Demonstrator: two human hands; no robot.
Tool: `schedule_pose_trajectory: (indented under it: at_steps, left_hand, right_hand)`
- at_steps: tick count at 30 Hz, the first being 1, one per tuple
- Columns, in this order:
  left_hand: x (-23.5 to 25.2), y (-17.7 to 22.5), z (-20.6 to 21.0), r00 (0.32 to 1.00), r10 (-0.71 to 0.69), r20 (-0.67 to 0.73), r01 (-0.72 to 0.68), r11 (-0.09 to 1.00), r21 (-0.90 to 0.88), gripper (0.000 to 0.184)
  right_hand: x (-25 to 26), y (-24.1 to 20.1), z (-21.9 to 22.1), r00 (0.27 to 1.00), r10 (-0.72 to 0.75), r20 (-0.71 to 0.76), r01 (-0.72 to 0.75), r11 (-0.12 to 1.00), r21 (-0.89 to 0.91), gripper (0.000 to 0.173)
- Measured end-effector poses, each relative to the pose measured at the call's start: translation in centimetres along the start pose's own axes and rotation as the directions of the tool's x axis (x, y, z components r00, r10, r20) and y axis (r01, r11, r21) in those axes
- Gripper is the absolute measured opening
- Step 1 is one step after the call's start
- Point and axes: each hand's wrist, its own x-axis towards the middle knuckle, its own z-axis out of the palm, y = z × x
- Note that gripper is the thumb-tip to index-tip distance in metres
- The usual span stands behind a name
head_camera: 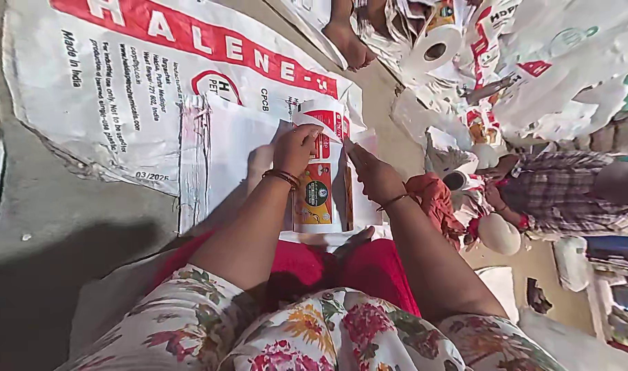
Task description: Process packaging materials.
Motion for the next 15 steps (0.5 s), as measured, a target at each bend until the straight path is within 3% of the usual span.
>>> schedule_pose_trajectory:
  at_steps: [5,11,15]
  left_hand:
    - [0.4,-0.7,0.0,0.985,0.113,0.13,-0.091,0.982,-0.168,0.042]
    - [0.6,-1.5,0.7,0.96,0.171,0.224,-0.116,0.964,-0.238,0.061]
    - [0.8,-1.3,0.7,0.954,0.17,0.248,-0.109,0.964,-0.242,0.064]
  right_hand:
    - [-0.2,-1.2,-0.5,0.999,-0.036,-0.009,0.034,0.985,-0.17,0.059]
    - [0.0,-0.6,-0.9,0.999,-0.031,0.023,0.031,0.999,-0.03,0.054]
    - [0.1,-1.1,-1.6,0.996,-0.028,0.084,0.034,0.997,-0.072,0.056]
